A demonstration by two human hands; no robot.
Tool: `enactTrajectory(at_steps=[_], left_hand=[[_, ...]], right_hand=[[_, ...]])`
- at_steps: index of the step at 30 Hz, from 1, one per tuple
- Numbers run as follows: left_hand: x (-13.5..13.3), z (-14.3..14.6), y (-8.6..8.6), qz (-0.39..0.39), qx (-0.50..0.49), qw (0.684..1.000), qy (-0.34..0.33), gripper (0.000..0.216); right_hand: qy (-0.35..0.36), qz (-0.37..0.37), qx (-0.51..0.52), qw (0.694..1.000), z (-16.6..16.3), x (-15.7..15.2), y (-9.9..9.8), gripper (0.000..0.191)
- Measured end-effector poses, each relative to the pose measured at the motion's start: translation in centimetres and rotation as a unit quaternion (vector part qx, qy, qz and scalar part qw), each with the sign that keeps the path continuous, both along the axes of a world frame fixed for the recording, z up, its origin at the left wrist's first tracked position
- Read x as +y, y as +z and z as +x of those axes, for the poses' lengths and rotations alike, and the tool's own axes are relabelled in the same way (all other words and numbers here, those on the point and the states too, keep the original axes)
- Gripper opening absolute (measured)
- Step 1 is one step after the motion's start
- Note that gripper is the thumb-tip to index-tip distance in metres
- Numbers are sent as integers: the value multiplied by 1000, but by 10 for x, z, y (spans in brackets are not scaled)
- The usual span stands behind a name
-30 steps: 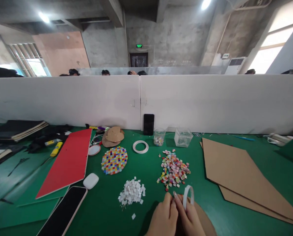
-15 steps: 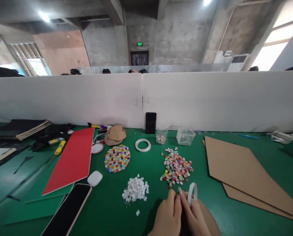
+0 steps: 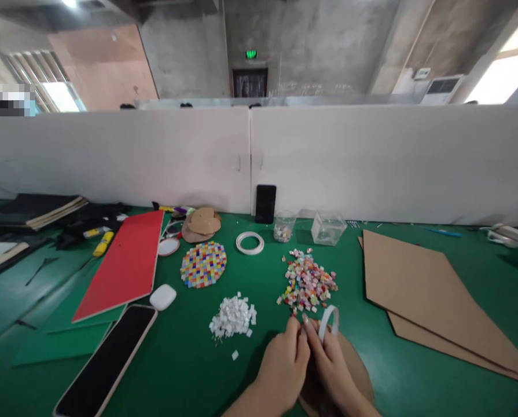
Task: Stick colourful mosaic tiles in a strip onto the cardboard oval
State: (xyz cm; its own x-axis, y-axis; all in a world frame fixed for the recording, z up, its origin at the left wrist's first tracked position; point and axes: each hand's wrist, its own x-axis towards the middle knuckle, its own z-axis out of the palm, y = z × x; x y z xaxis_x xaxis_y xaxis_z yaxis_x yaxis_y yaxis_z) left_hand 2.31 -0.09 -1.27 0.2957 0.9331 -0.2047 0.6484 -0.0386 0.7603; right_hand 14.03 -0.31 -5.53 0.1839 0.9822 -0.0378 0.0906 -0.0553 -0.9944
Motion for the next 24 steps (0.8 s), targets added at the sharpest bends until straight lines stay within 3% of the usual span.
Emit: enactTrajectory(at_steps=[9, 16, 24], left_hand=[[1, 0, 3, 18, -13, 1000, 5, 31], [-4, 0, 7, 37, -15, 999, 5, 32], [-4, 2, 2, 54, -14, 998, -11, 33]], right_hand=[[-9, 13, -39, 999, -2, 2, 5, 51], [-18, 43, -9, 999, -4, -1, 8, 45], [-45, 21, 2, 999, -2, -2, 3, 47]])
